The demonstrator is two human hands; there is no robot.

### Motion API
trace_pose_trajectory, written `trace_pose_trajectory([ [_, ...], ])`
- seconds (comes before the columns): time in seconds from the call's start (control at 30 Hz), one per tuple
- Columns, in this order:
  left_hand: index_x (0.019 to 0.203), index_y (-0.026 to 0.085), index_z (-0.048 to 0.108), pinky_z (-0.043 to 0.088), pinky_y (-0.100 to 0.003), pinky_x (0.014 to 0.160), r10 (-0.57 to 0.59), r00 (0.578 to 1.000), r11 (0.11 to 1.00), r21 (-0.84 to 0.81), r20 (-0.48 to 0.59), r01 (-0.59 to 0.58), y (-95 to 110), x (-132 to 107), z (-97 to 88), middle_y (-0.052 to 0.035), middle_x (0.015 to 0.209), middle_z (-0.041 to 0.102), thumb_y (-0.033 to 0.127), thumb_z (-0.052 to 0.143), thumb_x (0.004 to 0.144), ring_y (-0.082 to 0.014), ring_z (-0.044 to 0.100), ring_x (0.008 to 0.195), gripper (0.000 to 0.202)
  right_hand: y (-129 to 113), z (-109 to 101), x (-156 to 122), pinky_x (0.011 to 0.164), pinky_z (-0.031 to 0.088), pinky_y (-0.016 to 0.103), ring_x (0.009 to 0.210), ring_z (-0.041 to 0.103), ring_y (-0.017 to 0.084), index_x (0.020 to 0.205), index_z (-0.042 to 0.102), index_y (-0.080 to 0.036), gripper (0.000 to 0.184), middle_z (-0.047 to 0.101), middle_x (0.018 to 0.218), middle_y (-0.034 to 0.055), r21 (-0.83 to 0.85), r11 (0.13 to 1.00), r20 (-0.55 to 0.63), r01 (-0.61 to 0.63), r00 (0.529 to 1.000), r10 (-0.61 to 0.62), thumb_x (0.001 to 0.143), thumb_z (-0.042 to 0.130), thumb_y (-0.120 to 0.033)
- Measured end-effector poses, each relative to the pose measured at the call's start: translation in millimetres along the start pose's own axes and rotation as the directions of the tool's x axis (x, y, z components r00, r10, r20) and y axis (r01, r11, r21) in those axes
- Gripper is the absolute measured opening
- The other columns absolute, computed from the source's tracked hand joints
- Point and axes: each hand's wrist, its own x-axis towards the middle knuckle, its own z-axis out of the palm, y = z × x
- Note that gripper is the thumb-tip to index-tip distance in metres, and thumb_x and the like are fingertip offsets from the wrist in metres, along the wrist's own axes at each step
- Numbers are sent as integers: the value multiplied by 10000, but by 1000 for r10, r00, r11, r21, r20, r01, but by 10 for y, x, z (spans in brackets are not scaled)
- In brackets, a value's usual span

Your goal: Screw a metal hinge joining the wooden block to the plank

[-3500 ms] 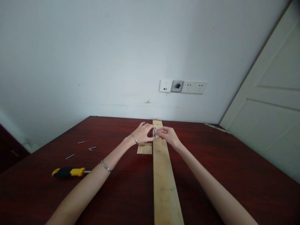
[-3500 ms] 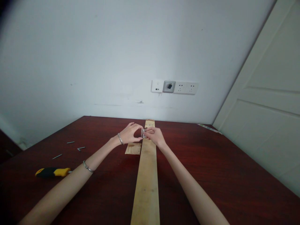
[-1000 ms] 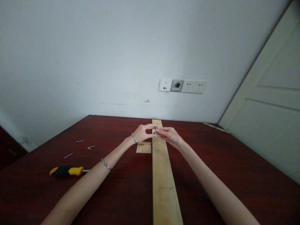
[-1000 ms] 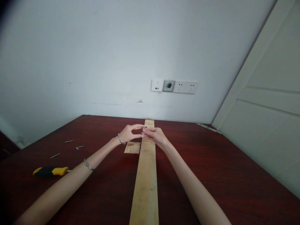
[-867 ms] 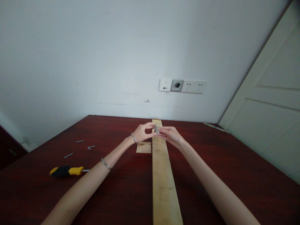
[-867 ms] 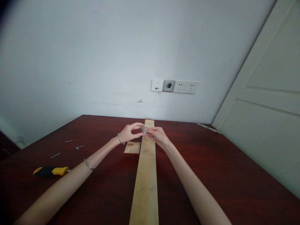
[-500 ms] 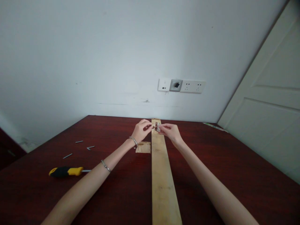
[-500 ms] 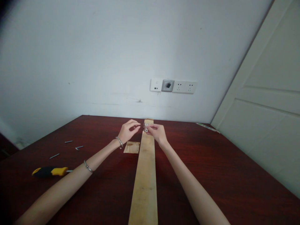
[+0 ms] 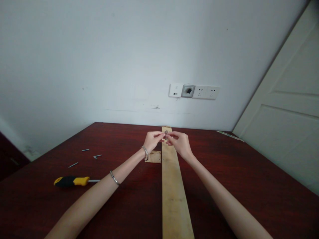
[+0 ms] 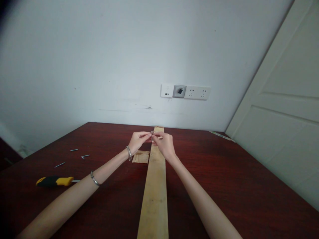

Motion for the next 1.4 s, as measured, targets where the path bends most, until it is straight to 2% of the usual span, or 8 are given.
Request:
trace_pose_trajectory([
  [0.17, 818, 88, 727, 546, -333, 720, -111, 993, 968, -221, 44, 118, 5, -20, 17, -88, 808, 711, 313, 784, 650, -173, 657, 708, 287, -49, 6, -23, 468, 578, 261, 602, 681, 180, 875, 703, -148, 337, 705, 781, 73, -2, 999, 44, 40, 998, -40, 712, 664, -441],
  [0.33, 767, 94, 717, 526, -297, 769, -151, 972, 879, -425, 179, 215, 16, -38, 11, -93, 855, 709, 230, 772, 677, -173, 655, 798, 172, -124, -4, -45, 404, 548, 236, 607, 681, 187, 916, 703, -145, 368, 705, 824, 89, -64, 994, 65, 91, 994, -87, 702, 680, -444],
  [0.5, 809, 80, 699, 514, -301, 808, -195, 948, 811, -502, 251, 300, -20, -12, -32, -97, 873, 697, 151, 705, 748, -167, 651, 809, 93, -321, -108, -56, 356, 524, 205, 586, 684, 183, 892, 709, -143, 370, 693, 759, 72, -67, 996, 160, 63, 986, -51, 776, 583, -471],
  [0.6, 886, 76, 680, 506, -314, 840, -247, 925, 774, -516, 287, 367, -21, 9, -63, -109, 929, 685, 123, 662, 787, -174, 650, 854, 111, -448, -226, -39, 352, 515, 184, 548, 673, 161, 870, 695, -115, 391, 690, 763, 81, -30, 999, 124, 36, 992, -32, 782, 572, -476],
  [0.67, 866, 73, 671, 513, -305, 820, -270, 914, 750, -530, 301, 396, -14, 17, -78, -100, 880, 682, 98, 641, 797, -165, 652, 821, 79, -500, -299, -20, 361, 516, 182, 538, 666, 156, 845, 681, -100, 393, 682, 744, 85, -1, 1000, 100, 9, 995, -9, 771, 587, -475],
  [0.8, 775, 57, 653, 523, -267, 769, -249, 922, 746, -549, 296, 377, -3, 18, -87, -71, 744, 654, 50, 620, 795, -133, 641, 702, 39, -513, -370, 12, 366, 517, 191, 545, 664, 161, 816, 660, -98, 364, 658, 702, 70, 44, 999, 75, -24, 997, 20, 755, 606, -452],
  [1.4, 690, 66, 638, 514, -286, 786, -133, 936, 790, -535, 326, 299, 36, -8, -79, -42, 686, 595, 69, 688, 715, -109, 582, 654, 56, -382, -299, 19, 376, 531, 204, 529, 649, 145, 870, 659, -102, 322, 655, 682, 64, 5, 1000, 94, -17, 995, 17, 741, 624, -395],
])
